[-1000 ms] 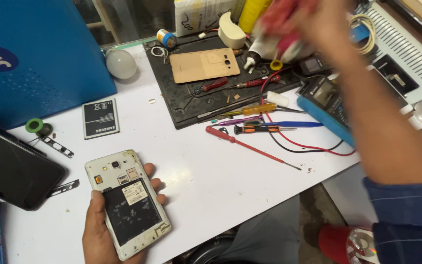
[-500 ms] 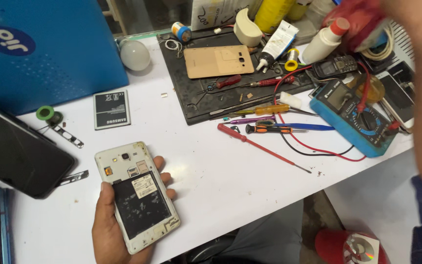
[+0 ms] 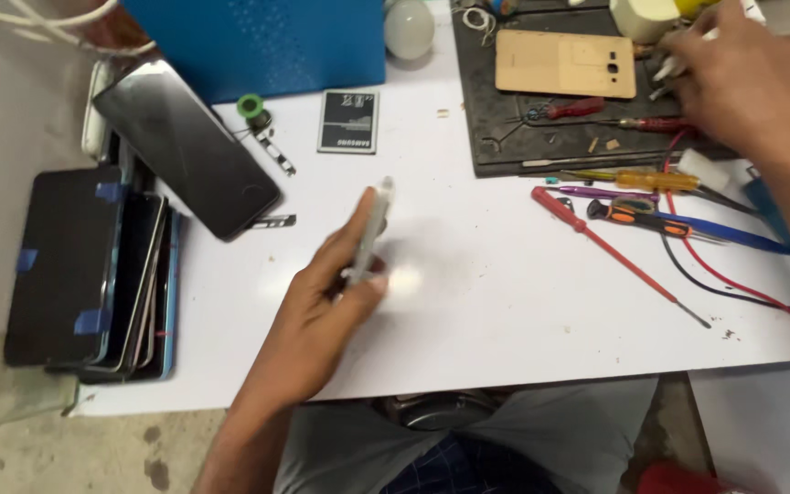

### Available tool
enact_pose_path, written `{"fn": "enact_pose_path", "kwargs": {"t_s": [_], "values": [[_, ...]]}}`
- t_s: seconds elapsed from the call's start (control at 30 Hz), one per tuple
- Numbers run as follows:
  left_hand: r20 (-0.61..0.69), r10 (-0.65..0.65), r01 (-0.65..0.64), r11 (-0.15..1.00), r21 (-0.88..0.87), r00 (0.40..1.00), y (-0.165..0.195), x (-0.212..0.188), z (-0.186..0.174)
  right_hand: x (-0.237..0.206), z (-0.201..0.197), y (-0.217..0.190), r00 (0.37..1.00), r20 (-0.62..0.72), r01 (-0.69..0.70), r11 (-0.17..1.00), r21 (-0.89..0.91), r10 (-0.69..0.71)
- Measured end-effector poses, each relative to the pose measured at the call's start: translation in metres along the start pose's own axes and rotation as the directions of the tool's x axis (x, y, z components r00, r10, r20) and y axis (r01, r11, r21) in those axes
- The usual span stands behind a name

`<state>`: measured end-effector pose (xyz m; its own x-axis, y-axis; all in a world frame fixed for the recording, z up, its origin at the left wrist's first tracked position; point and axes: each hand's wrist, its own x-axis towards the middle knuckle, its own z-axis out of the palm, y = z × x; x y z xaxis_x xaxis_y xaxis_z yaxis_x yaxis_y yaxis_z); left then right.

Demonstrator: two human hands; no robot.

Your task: The person removes a SIM card tray from a white smartphone, then applies adhesive along the screen edges using a tube. The phone remains disassembled on the workbench.

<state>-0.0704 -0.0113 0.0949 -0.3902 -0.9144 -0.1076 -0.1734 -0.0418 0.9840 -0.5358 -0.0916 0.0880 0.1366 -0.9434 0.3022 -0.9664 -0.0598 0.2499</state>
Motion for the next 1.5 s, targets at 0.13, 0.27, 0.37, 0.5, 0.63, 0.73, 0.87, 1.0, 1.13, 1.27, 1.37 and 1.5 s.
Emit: {"fn": "enact_pose_path", "kwargs": {"t_s": [0.13,0.27,0.37,0.5,0.63,0.73,0.87,1.0,1.13,1.27,1.37,1.5], "values": [[0.033,0.154,-0.146,0.814,0.562,0.987,0.009,-0.001,0.004,-0.017,0.006,0.005,0.982,-0.186,0.022,0.985,0.172,0.01],[0.064,0.194,-0.168,0.588,0.791,0.979,0.004,0.001,0.017,-0.039,-0.002,-0.01,0.964,-0.213,-0.042,0.878,0.477,0.161],[0.089,0.263,-0.218,0.515,0.829,0.961,-0.005,0.002,0.025,-0.061,-0.029,-0.05,0.949,-0.237,0.006,0.739,0.673,0.208],[0.099,0.293,-0.234,0.475,0.848,0.951,-0.017,0.004,0.031,-0.084,-0.058,-0.111,0.932,-0.256,0.08,0.542,0.836,0.256],[0.101,0.325,-0.254,0.471,0.845,0.94,-0.025,0.004,0.033,-0.101,-0.063,-0.158,0.942,-0.196,0.086,0.373,0.924,0.27],[0.093,0.364,-0.273,0.483,0.832,0.927,-0.03,0.003,0.033,-0.11,-0.06,-0.179,0.949,-0.115,0.058,0.196,0.979,0.295],[0.086,0.366,-0.273,0.498,0.823,0.927,-0.033,0.003,0.032,-0.12,-0.055,-0.189,0.959,-0.063,0.001,0.221,0.975,0.276],[0.095,0.383,-0.288,0.486,0.825,0.919,-0.035,0.004,0.032,-0.122,-0.054,-0.19,0.973,-0.146,0.001,0.623,0.782,0.181],[0.091,0.412,-0.307,0.496,0.812,0.907,-0.032,0.003,0.028,-0.119,-0.054,-0.192,0.986,-0.061,-0.063,0.683,0.728,0.157],[0.075,0.415,-0.289,0.483,0.827,0.907,-0.024,-0.005,0.018,-0.113,-0.051,-0.192,0.996,-0.047,-0.029,0.775,0.631,0.076],[0.071,0.4,-0.265,0.455,0.85,0.914,-0.019,-0.01,0.011,-0.109,-0.048,-0.191,0.992,-0.126,0.061,0.78,0.623,0.022],[0.062,0.356,-0.245,0.497,0.833,0.933,-0.018,-0.014,0.01,-0.103,-0.044,-0.19,0.994,-0.109,0.07,0.736,0.673,0.005]]}}
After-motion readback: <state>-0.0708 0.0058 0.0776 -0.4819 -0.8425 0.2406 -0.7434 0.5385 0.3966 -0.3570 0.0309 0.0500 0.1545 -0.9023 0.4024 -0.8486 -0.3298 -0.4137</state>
